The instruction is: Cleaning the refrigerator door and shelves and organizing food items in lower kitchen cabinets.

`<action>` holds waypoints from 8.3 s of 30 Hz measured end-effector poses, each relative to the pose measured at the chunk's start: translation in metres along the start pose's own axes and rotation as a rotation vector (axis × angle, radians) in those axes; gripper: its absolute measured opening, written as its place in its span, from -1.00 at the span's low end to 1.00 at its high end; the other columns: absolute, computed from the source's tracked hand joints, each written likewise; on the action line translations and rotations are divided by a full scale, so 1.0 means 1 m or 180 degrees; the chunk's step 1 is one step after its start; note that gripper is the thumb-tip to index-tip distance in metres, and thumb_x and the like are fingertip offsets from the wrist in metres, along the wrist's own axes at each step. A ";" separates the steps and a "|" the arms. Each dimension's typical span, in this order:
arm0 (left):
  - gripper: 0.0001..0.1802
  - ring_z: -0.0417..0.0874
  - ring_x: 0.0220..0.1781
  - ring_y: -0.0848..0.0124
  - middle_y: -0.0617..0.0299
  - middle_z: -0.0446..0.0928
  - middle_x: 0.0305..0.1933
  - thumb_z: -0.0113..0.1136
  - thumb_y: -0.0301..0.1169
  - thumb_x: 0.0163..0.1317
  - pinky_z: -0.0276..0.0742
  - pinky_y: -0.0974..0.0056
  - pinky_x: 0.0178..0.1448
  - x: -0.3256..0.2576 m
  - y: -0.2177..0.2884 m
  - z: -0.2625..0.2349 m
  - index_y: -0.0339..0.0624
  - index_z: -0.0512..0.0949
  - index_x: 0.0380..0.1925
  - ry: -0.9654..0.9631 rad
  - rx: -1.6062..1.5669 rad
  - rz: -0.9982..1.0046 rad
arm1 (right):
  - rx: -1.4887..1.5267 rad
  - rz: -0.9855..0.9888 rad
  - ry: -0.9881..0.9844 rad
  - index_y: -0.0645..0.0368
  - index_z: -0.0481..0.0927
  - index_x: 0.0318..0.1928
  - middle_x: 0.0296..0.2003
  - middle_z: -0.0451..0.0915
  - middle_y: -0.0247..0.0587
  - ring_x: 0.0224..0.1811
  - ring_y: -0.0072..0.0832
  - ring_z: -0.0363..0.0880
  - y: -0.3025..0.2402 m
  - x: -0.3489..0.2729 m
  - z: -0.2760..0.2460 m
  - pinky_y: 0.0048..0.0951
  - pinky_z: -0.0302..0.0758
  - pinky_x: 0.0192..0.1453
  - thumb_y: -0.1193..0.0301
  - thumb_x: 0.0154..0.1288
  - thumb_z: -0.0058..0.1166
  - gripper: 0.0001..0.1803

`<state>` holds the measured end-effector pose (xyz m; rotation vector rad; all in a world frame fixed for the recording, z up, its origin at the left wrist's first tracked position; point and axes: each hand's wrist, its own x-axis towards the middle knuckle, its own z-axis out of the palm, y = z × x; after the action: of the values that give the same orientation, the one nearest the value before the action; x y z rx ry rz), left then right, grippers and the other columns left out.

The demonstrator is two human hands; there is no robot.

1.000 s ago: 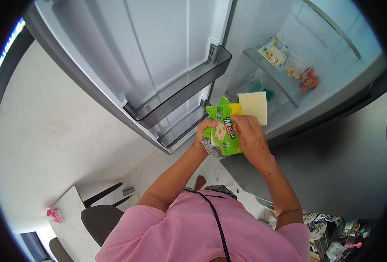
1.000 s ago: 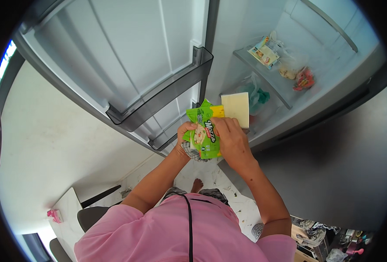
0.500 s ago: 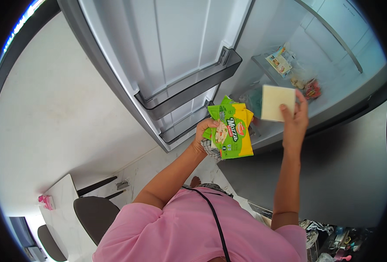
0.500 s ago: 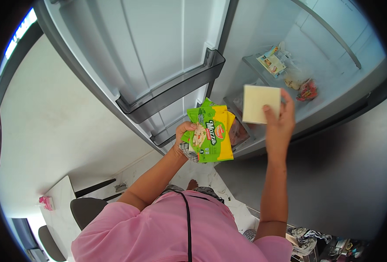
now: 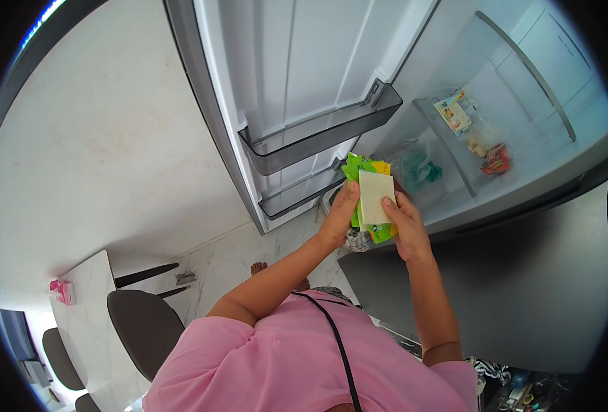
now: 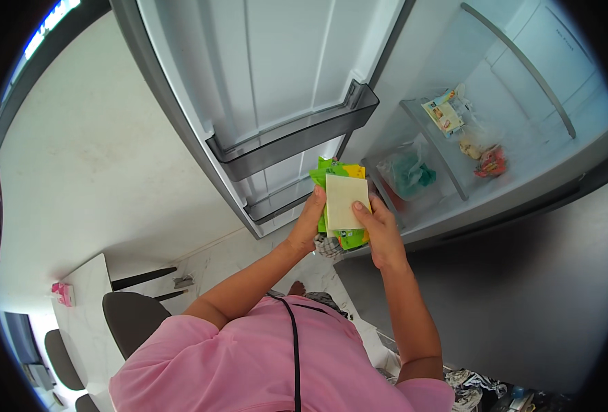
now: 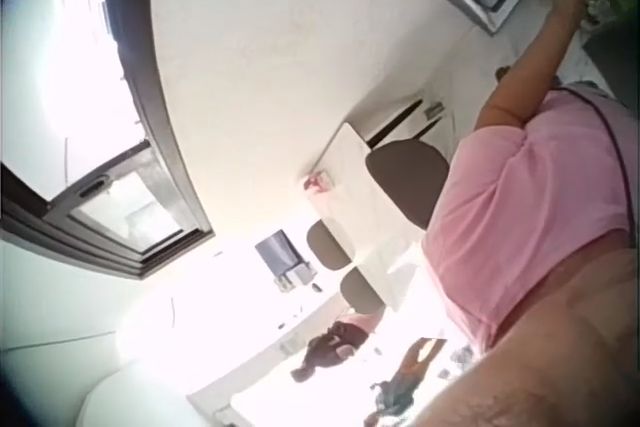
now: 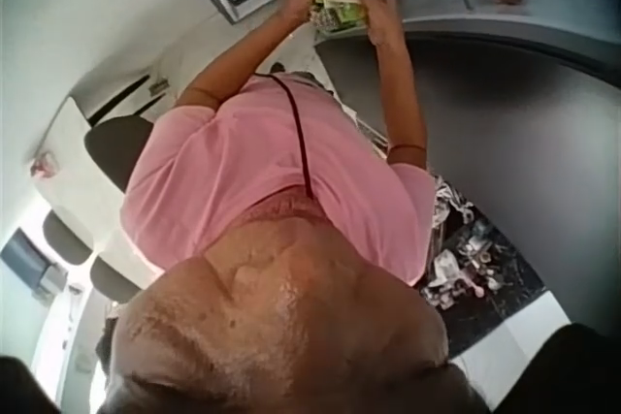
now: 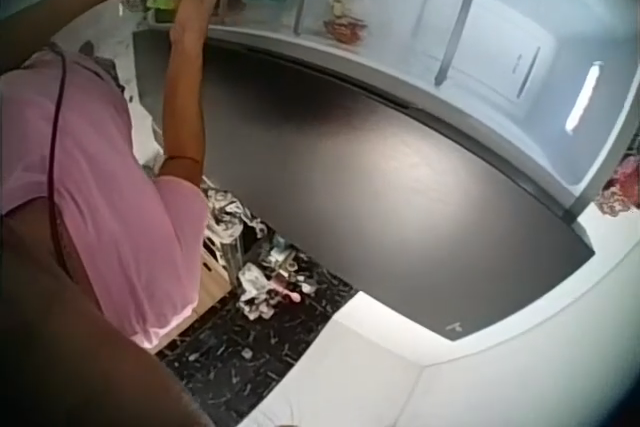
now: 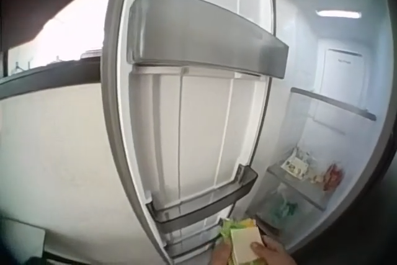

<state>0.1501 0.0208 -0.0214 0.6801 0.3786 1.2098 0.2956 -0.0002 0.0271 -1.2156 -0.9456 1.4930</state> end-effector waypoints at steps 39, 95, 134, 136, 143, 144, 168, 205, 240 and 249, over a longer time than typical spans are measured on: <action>-0.09 0.48 0.10 0.43 0.05 0.43 0.22 -0.52 0.34 0.31 0.52 0.32 0.01 -0.045 0.035 -0.027 -0.24 0.29 0.26 -0.0188 0.1356 0.0135 | -0.4742 -0.2152 -0.0986 0.18 0.58 -0.25 -0.27 0.62 -0.12 -0.15 -0.23 0.58 -0.194 0.183 0.068 -0.29 0.50 -0.08 0.61 -0.26 0.35 -0.58; -0.28 0.41 0.18 0.38 0.10 0.48 0.15 -0.24 0.17 0.38 0.51 0.23 0.08 -0.057 0.077 -0.048 -0.24 0.36 0.20 -0.0093 0.1460 -0.0256 | -0.5552 -0.3508 -0.0508 0.18 0.44 -0.13 -0.13 0.48 -0.11 -0.02 -0.11 0.46 -0.144 0.147 0.121 -0.20 0.47 -0.04 0.62 -0.07 0.19 -0.60; -0.36 0.43 0.14 0.43 0.11 0.47 0.15 -0.23 0.10 0.41 0.51 0.25 0.06 -0.085 0.115 -0.081 -0.21 0.35 0.20 -0.0309 0.1462 -0.0318 | -0.5017 -0.2147 -0.0673 0.26 0.52 -0.11 -0.24 0.59 0.05 -0.12 -0.02 0.53 -0.172 0.114 0.112 -0.13 0.42 -0.04 0.46 0.08 0.15 -0.68; -0.36 0.44 0.11 0.45 0.10 0.47 0.15 -0.22 0.09 0.41 0.51 0.27 0.05 -0.087 0.124 -0.081 -0.21 0.35 0.21 -0.0310 0.1479 -0.0349 | -0.4672 -0.2482 -0.1271 0.29 0.54 -0.18 -0.27 0.58 0.08 -0.12 0.00 0.52 -0.166 0.104 0.135 -0.16 0.42 -0.04 0.47 0.09 0.15 -0.74; -0.40 0.46 0.08 0.46 0.14 0.52 0.09 -0.21 0.02 0.43 0.47 0.30 0.10 -0.082 0.133 -0.064 -0.27 0.37 0.18 -0.0234 0.1278 -0.0484 | -0.4543 -0.2131 -0.2075 0.31 0.52 -0.25 -0.35 0.55 0.01 -0.23 -0.05 0.54 -0.149 0.122 0.166 -0.17 0.42 -0.17 0.53 0.06 0.08 -0.80; -0.35 0.49 0.03 0.48 0.11 0.52 0.09 -0.21 0.08 0.40 0.51 0.32 0.02 -0.081 0.132 -0.063 -0.28 0.36 0.18 -0.0178 0.1358 -0.0460 | -0.4655 -0.2034 -0.2121 0.30 0.53 -0.24 -0.33 0.55 0.01 -0.21 -0.05 0.54 -0.146 0.122 0.175 -0.16 0.43 -0.15 0.54 0.05 0.09 -0.79; -0.34 0.48 -0.34 0.58 -0.01 0.54 0.06 -0.20 0.06 0.40 0.54 0.43 -0.22 -0.071 0.117 -0.065 -0.36 0.36 0.15 0.0428 0.1685 -0.0452 | -0.3269 -0.1125 0.3727 0.28 0.41 0.07 -0.01 0.52 0.02 0.10 -0.04 0.45 -0.125 0.231 -0.168 -0.10 0.41 0.13 0.10 0.02 0.33 -0.30; -0.36 0.40 0.27 0.25 0.04 0.46 0.19 0.14 -0.02 0.25 0.07 0.19 0.41 -0.053 0.181 -0.006 -0.26 0.40 0.17 -0.0091 0.2578 0.0552 | -0.1281 -0.0650 -0.2173 0.19 0.56 -0.05 -0.30 0.63 -0.26 -0.22 -0.53 0.59 -0.110 0.163 0.103 -0.49 0.49 -0.12 0.54 0.14 0.16 -0.69; -0.53 0.44 0.26 0.18 -0.04 0.47 0.19 0.26 -0.32 0.15 0.26 0.20 0.31 -0.044 0.153 -0.018 -0.30 0.51 0.05 -0.0431 0.3090 0.0526 | -0.4682 -0.1093 0.2344 -0.09 0.55 0.05 -0.08 0.49 -0.08 0.04 -0.10 0.48 -0.128 0.265 -0.212 0.08 0.40 0.04 0.18 0.32 0.01 -0.67; -0.53 0.45 0.24 0.17 -0.07 0.47 0.17 0.25 -0.28 0.15 0.25 0.18 0.32 -0.055 0.176 -0.014 -0.34 0.52 0.01 -0.0403 0.3184 0.0804 | -0.1734 -0.2297 0.0694 0.18 0.57 -0.05 -0.24 0.58 -0.40 -0.21 -0.60 0.49 -0.200 0.155 -0.049 -0.50 0.43 -0.10 0.31 0.38 -0.01 -0.74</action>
<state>-0.0044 0.0062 0.0799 1.6937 0.8222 1.1631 0.3757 0.1982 0.1700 -1.1836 -1.4907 0.5353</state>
